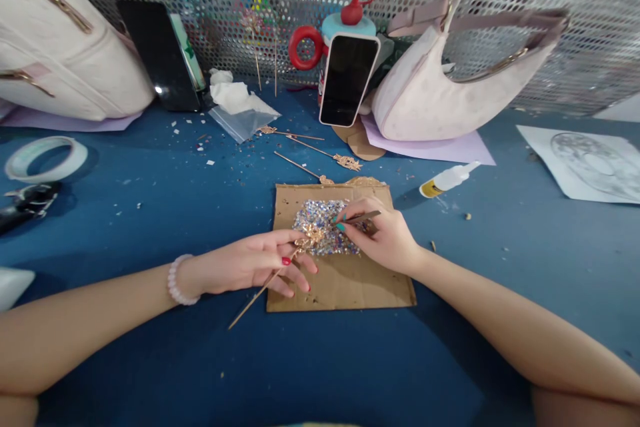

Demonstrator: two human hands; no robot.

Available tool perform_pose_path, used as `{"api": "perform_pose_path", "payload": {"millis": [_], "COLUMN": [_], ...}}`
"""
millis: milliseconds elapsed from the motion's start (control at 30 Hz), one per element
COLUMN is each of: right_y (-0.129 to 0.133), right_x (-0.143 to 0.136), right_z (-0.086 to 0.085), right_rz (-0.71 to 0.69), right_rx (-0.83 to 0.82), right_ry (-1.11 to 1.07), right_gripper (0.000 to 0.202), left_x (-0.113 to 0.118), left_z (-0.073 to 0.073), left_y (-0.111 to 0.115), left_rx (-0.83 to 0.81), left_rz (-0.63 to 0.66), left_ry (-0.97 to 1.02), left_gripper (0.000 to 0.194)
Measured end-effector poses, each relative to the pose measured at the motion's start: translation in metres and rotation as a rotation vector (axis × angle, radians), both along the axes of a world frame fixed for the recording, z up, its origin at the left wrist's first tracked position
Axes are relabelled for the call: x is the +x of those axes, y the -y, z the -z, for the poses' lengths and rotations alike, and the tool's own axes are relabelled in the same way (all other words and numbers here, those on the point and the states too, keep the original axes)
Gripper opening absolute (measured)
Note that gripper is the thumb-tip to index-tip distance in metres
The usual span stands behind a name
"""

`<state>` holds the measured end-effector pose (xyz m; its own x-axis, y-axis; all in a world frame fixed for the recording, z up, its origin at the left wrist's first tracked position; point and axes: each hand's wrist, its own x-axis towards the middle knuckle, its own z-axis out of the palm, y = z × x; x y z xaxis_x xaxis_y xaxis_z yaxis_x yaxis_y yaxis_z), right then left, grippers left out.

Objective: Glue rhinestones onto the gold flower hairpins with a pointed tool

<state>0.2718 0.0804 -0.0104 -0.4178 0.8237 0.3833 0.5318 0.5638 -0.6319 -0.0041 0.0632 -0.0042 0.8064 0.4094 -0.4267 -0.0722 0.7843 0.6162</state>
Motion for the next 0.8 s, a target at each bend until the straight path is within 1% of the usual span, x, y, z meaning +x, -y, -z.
{"api": "perform_pose_path", "payload": {"millis": [133,367,533,667,800], "right_y": [-0.0005,-0.0042,-0.0063,-0.0072,-0.0075], "right_x": [0.0002,0.0032,0.0034,0.0041,0.0045], "right_z": [-0.0004,0.0007,0.002,0.0033,0.0042], "right_rz": [0.031,0.161,0.168,0.173,0.179], "right_rx": [-0.036,-0.095,-0.129,-0.153,-0.135], "right_ry": [-0.03,-0.078,-0.112,-0.11,-0.091], "right_gripper": [0.005,0.006,0.005,0.007,0.008], "left_x": [0.0,0.0006,0.0005,0.0008,0.0006], "left_z": [-0.0001,-0.0012,-0.0015,-0.0006,0.0], "left_y": [0.0005,0.0004,0.0003,0.0002,0.0001], "left_rx": [-0.001,-0.012,-0.018,-0.018,-0.013], "left_rz": [-0.006,-0.003,-0.005,-0.006,-0.005], "left_ry": [0.009,0.01,-0.002,0.011,0.028], "left_gripper": [0.039,0.036,0.039,0.037,0.036]}}
